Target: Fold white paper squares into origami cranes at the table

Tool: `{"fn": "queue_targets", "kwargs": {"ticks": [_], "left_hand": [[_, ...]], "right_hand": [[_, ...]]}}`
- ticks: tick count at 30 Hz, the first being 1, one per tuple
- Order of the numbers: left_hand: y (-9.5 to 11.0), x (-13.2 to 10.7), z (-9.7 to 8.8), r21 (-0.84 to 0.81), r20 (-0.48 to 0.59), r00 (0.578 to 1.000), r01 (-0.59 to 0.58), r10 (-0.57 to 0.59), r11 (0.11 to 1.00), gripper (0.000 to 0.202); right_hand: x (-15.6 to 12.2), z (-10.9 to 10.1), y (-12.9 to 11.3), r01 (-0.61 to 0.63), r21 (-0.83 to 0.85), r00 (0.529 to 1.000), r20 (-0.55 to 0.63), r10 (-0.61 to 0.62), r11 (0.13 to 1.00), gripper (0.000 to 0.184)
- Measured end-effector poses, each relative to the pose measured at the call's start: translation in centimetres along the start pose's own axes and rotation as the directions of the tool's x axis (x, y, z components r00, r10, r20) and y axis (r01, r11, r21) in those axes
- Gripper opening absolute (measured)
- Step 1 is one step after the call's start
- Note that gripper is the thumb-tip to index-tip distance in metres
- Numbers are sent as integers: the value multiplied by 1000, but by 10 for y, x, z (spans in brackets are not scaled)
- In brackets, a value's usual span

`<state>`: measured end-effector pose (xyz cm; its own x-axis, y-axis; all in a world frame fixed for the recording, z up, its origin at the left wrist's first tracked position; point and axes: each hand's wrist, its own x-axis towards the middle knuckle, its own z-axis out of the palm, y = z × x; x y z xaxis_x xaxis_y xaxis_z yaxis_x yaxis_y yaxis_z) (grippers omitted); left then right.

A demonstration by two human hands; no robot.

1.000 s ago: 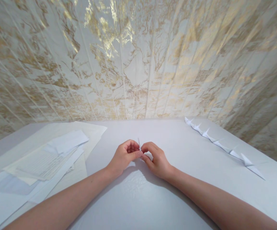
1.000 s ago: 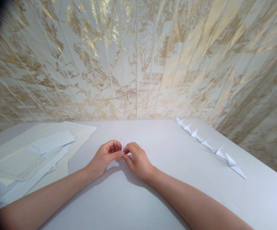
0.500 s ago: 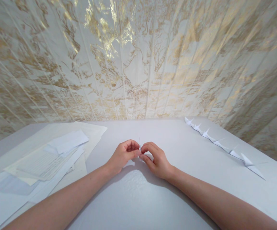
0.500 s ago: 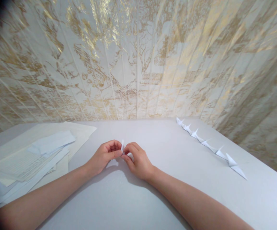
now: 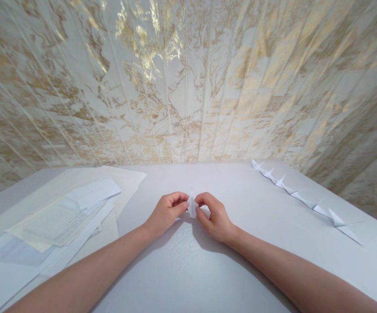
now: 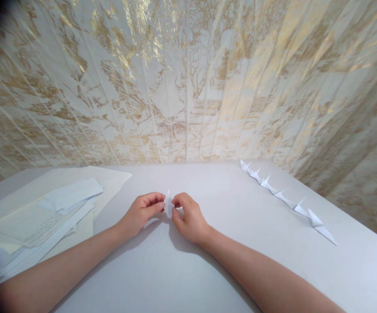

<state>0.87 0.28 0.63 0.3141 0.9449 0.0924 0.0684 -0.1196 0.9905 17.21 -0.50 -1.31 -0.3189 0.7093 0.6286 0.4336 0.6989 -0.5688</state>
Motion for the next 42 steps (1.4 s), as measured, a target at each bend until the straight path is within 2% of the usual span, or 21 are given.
{"fn": "queue_targets", "kwargs": {"ticks": [3, 7, 9, 11, 16, 24, 29, 33, 38, 42], "left_hand": [[1, -3, 1, 283, -21, 984, -164, 177, 945, 10], [1, -7, 2, 559, 53, 887, -407, 459, 723, 13], [0, -9, 2, 618, 72, 845, -455, 530, 641, 14], [-1, -9, 2, 639, 64, 837, -453, 544, 622, 15], [-2, -8, 4, 578, 25, 885, -392, 465, 716, 13], [0, -5, 4, 546, -31, 912, -327, 409, 772, 10], [5, -3, -1, 506, 1, 935, -306, 355, 806, 12], [8, -1, -1, 408, 24, 968, -236, 248, 882, 11], [6, -1, -1, 211, 59, 996, -75, 64, 975, 5], [3, -1, 0, 143, 57, 998, -12, 4, 990, 8]], "right_hand": [[0, 2, 1, -40, -19, 999, -2, 39, 999, 12], [-1, 5, 2, -113, 32, 994, -2, 113, 993, 11], [-1, 7, 2, -155, 91, 988, 7, 155, 984, 9], [-1, 8, 3, -197, 158, 980, 19, 197, 968, 8], [-1, 11, 4, -254, 259, 966, 22, 257, 932, 6], [0, 9, 3, -281, 394, 959, 91, 268, 875, 14], [4, 4, 10, -335, 501, 933, 58, 356, 798, 14], [7, 2, 12, -372, 559, 918, 105, 381, 741, 11], [6, 3, 12, -352, 540, 932, 130, 337, 765, 8], [4, 2, 13, -259, 470, 965, 89, 246, 844, 13]]}}
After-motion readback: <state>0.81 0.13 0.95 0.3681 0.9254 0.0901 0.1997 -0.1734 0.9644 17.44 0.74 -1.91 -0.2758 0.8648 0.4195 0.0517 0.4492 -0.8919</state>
